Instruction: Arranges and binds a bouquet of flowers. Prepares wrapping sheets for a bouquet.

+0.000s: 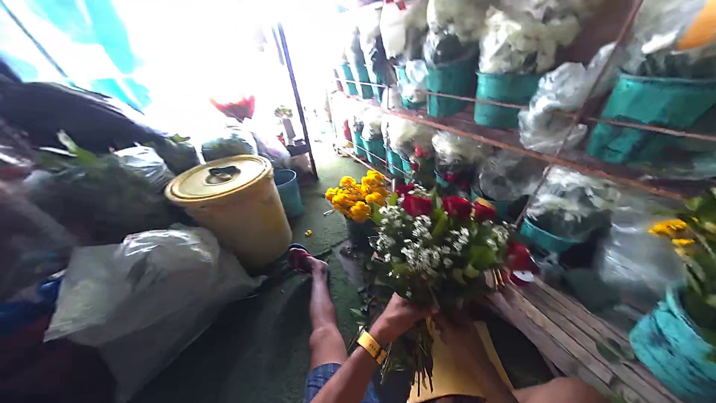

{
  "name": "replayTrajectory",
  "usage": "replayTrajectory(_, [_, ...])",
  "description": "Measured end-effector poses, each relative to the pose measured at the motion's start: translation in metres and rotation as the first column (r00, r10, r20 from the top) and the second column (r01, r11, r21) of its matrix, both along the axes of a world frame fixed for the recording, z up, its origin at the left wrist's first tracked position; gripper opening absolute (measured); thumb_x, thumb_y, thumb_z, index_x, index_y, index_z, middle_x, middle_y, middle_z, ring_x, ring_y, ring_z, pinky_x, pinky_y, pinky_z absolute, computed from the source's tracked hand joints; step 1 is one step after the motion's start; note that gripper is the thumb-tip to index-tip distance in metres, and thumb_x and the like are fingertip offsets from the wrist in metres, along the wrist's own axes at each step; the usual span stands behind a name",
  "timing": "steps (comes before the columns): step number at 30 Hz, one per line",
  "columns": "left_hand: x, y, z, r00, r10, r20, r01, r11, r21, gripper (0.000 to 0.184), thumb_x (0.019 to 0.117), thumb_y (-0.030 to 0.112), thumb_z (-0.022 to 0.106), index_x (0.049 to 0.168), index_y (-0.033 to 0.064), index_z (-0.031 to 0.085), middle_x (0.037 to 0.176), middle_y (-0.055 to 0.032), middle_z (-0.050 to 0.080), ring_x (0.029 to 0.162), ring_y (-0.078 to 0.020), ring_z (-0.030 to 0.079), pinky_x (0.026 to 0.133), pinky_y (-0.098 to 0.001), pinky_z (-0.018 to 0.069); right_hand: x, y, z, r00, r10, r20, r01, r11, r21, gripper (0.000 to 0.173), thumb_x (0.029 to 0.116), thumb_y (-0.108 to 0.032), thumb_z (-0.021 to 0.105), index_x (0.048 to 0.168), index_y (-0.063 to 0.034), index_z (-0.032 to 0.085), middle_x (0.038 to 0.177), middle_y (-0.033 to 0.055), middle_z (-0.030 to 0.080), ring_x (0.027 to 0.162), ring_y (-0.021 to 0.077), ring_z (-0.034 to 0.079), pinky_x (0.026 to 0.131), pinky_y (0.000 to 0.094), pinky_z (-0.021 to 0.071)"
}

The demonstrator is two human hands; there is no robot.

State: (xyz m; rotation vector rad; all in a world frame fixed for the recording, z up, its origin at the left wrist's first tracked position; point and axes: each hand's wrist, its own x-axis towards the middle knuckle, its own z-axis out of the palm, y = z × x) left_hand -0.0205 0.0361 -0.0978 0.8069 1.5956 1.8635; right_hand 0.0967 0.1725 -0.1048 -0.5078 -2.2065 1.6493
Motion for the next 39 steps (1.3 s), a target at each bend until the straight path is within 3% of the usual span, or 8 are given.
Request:
replayTrajectory(2, [0.000, -0.007, 0.000, 0.997, -0.046, -0.055, 0.044, 0.998, -0.041, 0.043, 0.0823, 0.010, 0.084, 0.122, 0.0058, 0.068, 0.114, -0.0041, 0.073, 0.109, -0.0148, 0.068, 0.100, -0.0402, 0.0564, -0.003, 0.007, 0.003, 0.979, 0.194, 0.057, -0.079, 0.627, -0.775, 0.024, 0.1054, -0.015, 0.048, 0.085, -0.0097, 0.060, 0.062, -0.0030, 0.050, 0.044, 0.0013, 0.041, 0.041, 0.0140, 0.0376])
replayTrajectory(4, [0.000, -0.013, -0.002, 0.995, -0.073, -0.069, 0.070, 0.997, -0.038, 0.042, 0.0831, 0.009, 0.083, 0.122, 0.0065, 0.068, 0.115, -0.0042, 0.073, 0.109, -0.0152, 0.068, 0.100, -0.0409, 0.0563, 0.000, 0.008, -0.004, 0.957, 0.290, 0.004, -0.096, 0.329, -0.939, 0.028, 0.1044, -0.022, 0.047, 0.082, -0.0117, 0.060, 0.062, -0.0037, 0.050, 0.043, 0.0016, 0.042, 0.039, 0.0146, 0.0386])
replayTrajectory(8, [-0.002, -0.017, -0.010, 1.000, -0.012, -0.026, 0.012, 1.000, -0.019, 0.048, 0.0789, 0.008, 0.086, 0.123, 0.0053, 0.067, 0.115, -0.0051, 0.073, 0.109, -0.0166, 0.069, 0.100, -0.0415, 0.0570, 0.016, -0.010, -0.009, 0.999, 0.037, 0.027, -0.035, 0.997, -0.075, 0.019, 0.0991, -0.020, 0.066, 0.110, -0.0056, 0.070, 0.091, 0.0041, 0.072, 0.070, 0.0122, 0.068, 0.066, 0.0292, 0.0603])
replayTrajectory(11, [0.000, -0.018, -0.004, 0.999, 0.003, 0.038, -0.004, 1.000, 0.008, 0.052, 0.0782, 0.004, 0.085, 0.125, 0.0033, 0.063, 0.116, -0.0066, 0.072, 0.110, -0.0175, 0.068, 0.100, -0.0414, 0.0566, 0.020, -0.013, -0.025, 0.986, -0.004, -0.168, 0.079, 0.892, 0.445, 0.021, 0.0989, -0.023, 0.066, 0.109, -0.0068, 0.076, 0.099, 0.0068, 0.074, 0.086, 0.0138, 0.071, 0.080, 0.0341, 0.0619])
replayTrajectory(17, [0.001, -0.015, -0.013, 0.999, -0.025, -0.033, 0.023, 0.998, -0.055, 0.039, 0.0843, 0.012, 0.082, 0.121, 0.0071, 0.069, 0.114, -0.0030, 0.073, 0.109, -0.0135, 0.068, 0.101, -0.0399, 0.0558, 0.004, -0.012, -0.022, 0.991, -0.100, -0.093, 0.050, 0.898, -0.438, 0.011, 0.1001, -0.010, 0.055, 0.096, -0.0055, 0.065, 0.071, -0.0006, 0.061, 0.055, 0.0057, 0.052, 0.051, 0.0220, 0.0469])
replayTrajectory(25, [-0.006, -0.018, -0.022, 0.994, -0.067, -0.081, 0.056, 0.991, -0.125, 0.037, 0.0864, 0.015, 0.080, 0.122, 0.0096, 0.069, 0.114, -0.0013, 0.073, 0.110, -0.0120, 0.068, 0.101, -0.0395, 0.0554, -0.006, 0.012, -0.041, 0.995, 0.101, -0.011, -0.065, 0.554, -0.830, 0.029, 0.1057, -0.011, 0.040, 0.085, -0.0104, 0.060, 0.062, -0.0036, 0.051, 0.049, 0.0046, 0.044, 0.048, 0.0193, 0.0423])
replayTrajectory(29, [-0.014, -0.016, -0.022, 0.999, -0.006, -0.051, -0.001, 0.990, -0.144, 0.033, 0.0867, 0.015, 0.080, 0.118, 0.0087, 0.071, 0.111, -0.0022, 0.075, 0.106, -0.0134, 0.070, 0.098, -0.0399, 0.0576, -0.004, -0.007, -0.042, 0.994, 0.105, 0.018, -0.096, 0.959, -0.265, 0.023, 0.1033, -0.027, 0.058, 0.112, -0.0079, 0.069, 0.086, -0.0004, 0.064, 0.073, 0.0057, 0.058, 0.070, 0.0248, 0.0514])
replayTrajectory(39, [-0.027, -0.015, -0.036, 0.990, 0.082, -0.118, -0.116, 0.942, -0.315, 0.035, 0.0864, 0.022, 0.080, 0.117, 0.0072, 0.071, 0.109, -0.0023, 0.074, 0.106, -0.0105, 0.069, 0.099, -0.0375, 0.0559, -0.021, -0.008, -0.038, 0.994, 0.078, 0.075, -0.070, 0.992, -0.105, 0.033, 0.1060, -0.026, 0.053, 0.120, 0.0001, 0.067, 0.107, 0.0085, 0.070, 0.099, 0.0108, 0.065, 0.093, 0.0311, 0.0541])
